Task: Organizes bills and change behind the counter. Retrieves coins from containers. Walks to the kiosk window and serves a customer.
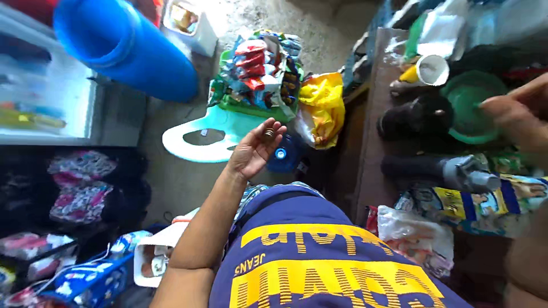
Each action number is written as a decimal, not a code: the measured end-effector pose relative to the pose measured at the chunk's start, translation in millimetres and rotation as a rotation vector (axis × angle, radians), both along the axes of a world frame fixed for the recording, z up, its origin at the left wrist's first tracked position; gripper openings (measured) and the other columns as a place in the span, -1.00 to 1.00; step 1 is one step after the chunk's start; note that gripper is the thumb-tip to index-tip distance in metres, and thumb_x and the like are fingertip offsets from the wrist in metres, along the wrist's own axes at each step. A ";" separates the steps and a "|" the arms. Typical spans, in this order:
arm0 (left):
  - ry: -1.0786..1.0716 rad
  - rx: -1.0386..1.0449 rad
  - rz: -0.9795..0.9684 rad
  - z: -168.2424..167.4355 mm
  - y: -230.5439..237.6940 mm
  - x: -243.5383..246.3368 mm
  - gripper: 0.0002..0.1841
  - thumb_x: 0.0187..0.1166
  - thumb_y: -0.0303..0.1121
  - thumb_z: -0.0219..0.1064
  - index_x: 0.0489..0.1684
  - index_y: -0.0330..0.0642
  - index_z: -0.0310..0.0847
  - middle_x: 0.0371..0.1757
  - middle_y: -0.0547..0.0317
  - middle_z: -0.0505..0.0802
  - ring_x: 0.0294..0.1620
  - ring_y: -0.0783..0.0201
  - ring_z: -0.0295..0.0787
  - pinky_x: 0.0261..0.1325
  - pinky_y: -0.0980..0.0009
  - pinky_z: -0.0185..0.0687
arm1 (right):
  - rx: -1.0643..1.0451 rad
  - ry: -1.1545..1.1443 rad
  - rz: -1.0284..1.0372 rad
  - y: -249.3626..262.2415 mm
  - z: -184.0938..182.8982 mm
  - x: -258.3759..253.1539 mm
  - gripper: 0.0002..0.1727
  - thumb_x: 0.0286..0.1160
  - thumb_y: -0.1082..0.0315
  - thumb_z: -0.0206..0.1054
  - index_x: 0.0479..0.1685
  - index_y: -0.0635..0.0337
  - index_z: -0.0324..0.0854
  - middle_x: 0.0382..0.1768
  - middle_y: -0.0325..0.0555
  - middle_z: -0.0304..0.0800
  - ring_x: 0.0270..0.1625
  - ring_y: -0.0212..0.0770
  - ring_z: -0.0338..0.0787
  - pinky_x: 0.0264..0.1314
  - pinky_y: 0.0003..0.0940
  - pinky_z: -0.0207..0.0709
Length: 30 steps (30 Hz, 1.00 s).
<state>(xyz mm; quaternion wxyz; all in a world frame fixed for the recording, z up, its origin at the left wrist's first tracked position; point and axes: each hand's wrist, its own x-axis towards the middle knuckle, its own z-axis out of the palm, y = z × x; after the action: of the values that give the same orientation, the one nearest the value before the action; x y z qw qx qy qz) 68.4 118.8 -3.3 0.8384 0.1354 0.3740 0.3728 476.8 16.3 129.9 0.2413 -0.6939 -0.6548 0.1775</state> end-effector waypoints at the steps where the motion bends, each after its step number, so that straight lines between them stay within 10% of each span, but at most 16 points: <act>1: -0.063 0.064 0.005 0.8 -4.4 -17.8 -0.68 0.86 -0.34 -0.04 0.19 -0.12 0.69 0.17 0.10 0.90 0.28 0.19 0.84 0.40 0.34 0.71 | 0.025 0.028 0.093 5.4 -1.0 -36.4 -0.56 0.69 0.00 0.24 -0.20 0.30 0.58 -0.47 -0.29 0.56 -0.49 -0.62 0.46 -0.41 -0.62 0.39; 6: -0.310 0.232 0.074 8.7 -13.2 -114.6 -0.64 0.88 -0.40 -0.08 0.46 -0.12 0.55 0.38 0.03 0.82 0.41 0.13 0.77 0.48 0.29 0.66 | -0.019 0.269 0.431 24.6 -43.4 -234.9 -0.79 0.57 0.21 0.33 -0.32 0.15 0.68 -0.62 -0.42 0.55 -0.62 -0.64 0.46 -0.59 -0.69 0.38; 14: -0.510 0.277 0.245 17.2 -24.6 -294.0 0.11 0.57 0.45 -0.73 0.74 -0.30 0.22 0.77 -0.21 0.36 0.68 -0.07 0.43 0.67 0.15 0.38 | 0.156 0.090 0.664 51.1 -88.7 -498.4 -0.42 0.70 0.12 0.23 0.64 0.19 0.49 -0.69 -0.24 0.52 -0.72 -0.21 0.46 -0.71 -0.21 0.32; 30: -0.577 0.350 0.530 3.5 -17.9 -413.6 0.13 0.50 0.53 -0.64 0.79 -0.23 0.19 0.82 -0.16 0.31 0.78 -0.07 0.28 0.74 0.13 0.26 | 0.167 0.039 0.896 113.3 -105.8 -636.8 -0.28 0.63 -0.04 0.28 0.69 0.19 0.41 -0.64 -0.17 0.66 -0.69 -0.12 0.59 -0.71 -0.14 0.39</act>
<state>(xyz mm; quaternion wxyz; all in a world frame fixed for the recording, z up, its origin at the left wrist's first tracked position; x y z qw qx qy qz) -345.2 100.9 0.2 0.7483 0.0649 0.0774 0.6556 -159.9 129.5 24.1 0.2081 -0.3170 -0.8978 0.2240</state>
